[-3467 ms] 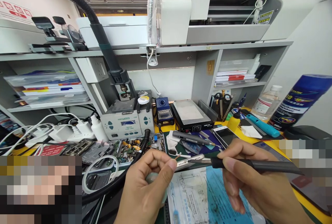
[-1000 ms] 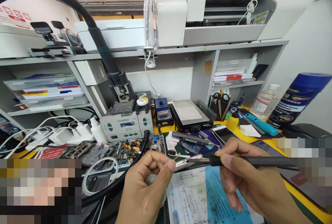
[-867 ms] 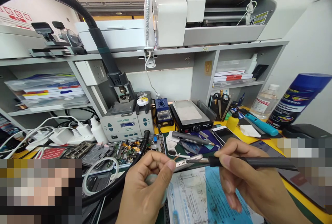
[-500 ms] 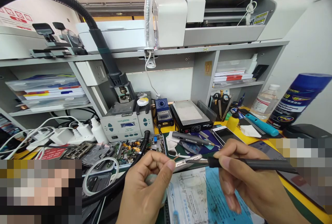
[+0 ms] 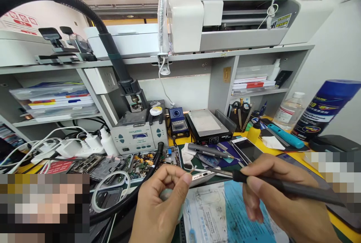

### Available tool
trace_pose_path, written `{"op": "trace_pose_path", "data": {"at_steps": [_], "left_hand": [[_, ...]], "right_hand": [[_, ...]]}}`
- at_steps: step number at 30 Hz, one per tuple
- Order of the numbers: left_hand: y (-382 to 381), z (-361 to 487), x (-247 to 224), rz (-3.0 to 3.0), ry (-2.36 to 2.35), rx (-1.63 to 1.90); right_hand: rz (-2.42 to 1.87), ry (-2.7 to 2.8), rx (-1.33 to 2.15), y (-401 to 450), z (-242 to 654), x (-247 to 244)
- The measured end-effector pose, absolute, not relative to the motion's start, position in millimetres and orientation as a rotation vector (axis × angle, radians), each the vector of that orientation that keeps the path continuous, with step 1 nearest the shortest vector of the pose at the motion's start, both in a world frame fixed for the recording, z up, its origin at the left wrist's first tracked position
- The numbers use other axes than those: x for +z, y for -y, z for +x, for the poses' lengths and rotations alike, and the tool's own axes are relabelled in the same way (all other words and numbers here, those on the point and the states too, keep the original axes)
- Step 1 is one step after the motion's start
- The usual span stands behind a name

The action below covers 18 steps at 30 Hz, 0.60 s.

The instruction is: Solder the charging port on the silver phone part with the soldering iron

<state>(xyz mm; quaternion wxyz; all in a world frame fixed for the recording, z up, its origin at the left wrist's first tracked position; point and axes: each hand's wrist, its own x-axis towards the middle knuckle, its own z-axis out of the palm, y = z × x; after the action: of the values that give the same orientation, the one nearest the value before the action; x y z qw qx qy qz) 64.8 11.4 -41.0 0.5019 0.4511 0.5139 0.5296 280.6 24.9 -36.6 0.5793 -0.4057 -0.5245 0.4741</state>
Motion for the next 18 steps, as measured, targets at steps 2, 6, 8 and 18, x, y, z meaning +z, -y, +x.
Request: {"op": "trace_pose_path", "data": {"at_steps": [2, 6, 8, 18], "left_hand": [[-12, 65, -42, 1.095, -1.242, 1.286], [-12, 65, -42, 1.127, -1.252, 1.324], [-12, 65, -42, 1.144, -1.255, 1.341], [-13, 65, -45, 1.135, -1.243, 1.332]], "right_hand": [[-0.904, 1.503, 0.887, -26, 289, -39], [-0.811, 1.852, 0.493, -26, 297, -36], [-0.792, 1.893, 0.429, -26, 295, -34], [-0.773, 1.951, 0.326, -26, 295, -37]]}}
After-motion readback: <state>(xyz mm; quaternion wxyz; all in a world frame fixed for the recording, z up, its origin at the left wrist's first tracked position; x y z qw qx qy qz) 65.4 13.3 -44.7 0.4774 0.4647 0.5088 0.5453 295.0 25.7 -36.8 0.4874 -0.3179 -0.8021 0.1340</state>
